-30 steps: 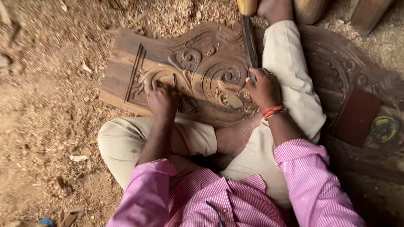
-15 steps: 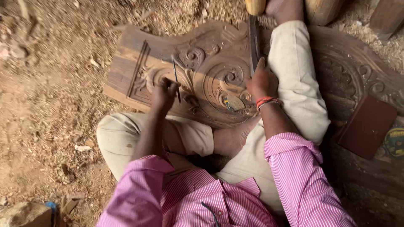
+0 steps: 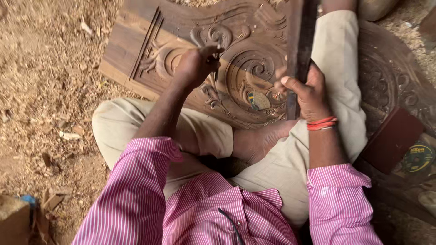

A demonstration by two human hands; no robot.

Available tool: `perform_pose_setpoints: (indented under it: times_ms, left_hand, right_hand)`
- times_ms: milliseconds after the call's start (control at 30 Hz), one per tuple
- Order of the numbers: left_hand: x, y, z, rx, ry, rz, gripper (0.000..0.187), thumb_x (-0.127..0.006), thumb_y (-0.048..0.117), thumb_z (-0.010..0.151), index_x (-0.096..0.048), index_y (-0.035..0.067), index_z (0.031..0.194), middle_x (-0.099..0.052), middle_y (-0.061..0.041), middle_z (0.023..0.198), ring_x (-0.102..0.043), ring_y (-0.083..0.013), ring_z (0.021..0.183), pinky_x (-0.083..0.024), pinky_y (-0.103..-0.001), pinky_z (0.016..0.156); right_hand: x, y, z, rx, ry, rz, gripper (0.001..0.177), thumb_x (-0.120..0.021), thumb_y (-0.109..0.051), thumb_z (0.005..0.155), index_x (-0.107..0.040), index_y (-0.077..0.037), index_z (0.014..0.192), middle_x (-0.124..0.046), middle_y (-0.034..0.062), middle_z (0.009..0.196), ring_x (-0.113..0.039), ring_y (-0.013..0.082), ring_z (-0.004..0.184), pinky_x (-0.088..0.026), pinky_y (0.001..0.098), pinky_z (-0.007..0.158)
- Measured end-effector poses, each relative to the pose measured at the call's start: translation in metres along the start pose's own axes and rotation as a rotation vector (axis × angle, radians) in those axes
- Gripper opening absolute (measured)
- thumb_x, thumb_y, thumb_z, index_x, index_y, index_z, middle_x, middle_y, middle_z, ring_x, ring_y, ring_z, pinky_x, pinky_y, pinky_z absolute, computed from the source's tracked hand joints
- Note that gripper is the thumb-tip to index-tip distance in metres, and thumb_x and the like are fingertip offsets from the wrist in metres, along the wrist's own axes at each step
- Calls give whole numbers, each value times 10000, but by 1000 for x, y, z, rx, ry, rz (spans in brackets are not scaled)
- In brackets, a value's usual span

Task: The person carves intricate floral patterns into a rectangular wooden panel using a chisel and a wooden mallet. They sit cross-legged on the floor, striking the chisel to shape the wood and occasionally using a sanding block to smooth the carved surfaces.

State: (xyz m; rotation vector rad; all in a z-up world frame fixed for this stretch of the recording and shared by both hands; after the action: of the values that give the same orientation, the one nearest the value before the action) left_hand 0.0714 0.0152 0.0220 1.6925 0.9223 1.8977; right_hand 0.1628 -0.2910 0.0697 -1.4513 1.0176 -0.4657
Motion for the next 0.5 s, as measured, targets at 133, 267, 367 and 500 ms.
perform_pose_setpoints:
  times_ms: [133, 267, 367, 500]
  left_hand:
    - [5, 3, 5, -99, 30, 73, 182, -692, 102, 961, -728, 69, 1137, -796, -135, 974, -773, -242, 792, -633, -382, 692]
    - [-2, -1, 8, 31, -26, 200, 123, -680, 132, 975, -678, 37, 1054, -762, -149, 873, -746, -280, 741, -616, -406, 654]
    - [-8, -1, 10, 50, -59, 256, 122, -638, 117, 1016, -609, 25, 1092, -747, -157, 890, -739, -285, 730, -618, -414, 636]
    - [-11, -2, 14, 84, -174, 277, 219, -625, 133, 1017, -539, 12, 1178, -738, -183, 888, -730, -316, 732, -607, -443, 646]
  right_hand:
    - [-12, 0, 7, 139, -33, -271, 404, -726, -22, 908, -560, -36, 1276, -648, 17, 1049, -636, 85, 898, -569, 268, 806]
    - [-14, -1, 7, 129, -45, -377, 397, -765, -82, 978, -608, -11, 1336, -644, 0, 1091, -597, 63, 947, -526, 248, 863]
    - [-20, -17, 16, 266, -87, -454, 475, -751, -129, 1063, -541, 18, 1463, -655, 12, 1244, -612, 70, 1114, -523, 255, 1044]
    - [-27, -39, 35, 376, -104, -633, 601, -739, -160, 1056, -470, -1, 1570, -675, 89, 1409, -629, 118, 1267, -511, 286, 1143]
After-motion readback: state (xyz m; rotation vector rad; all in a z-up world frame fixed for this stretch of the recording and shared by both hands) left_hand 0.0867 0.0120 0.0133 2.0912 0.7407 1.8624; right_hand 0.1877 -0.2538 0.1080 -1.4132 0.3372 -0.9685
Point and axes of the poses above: each hand's wrist, its own z-axis towards the middle knuckle, its own x-axis out of the back of the hand, y = z × x, the point moved 2 cm from there along z, towards the middle knuckle
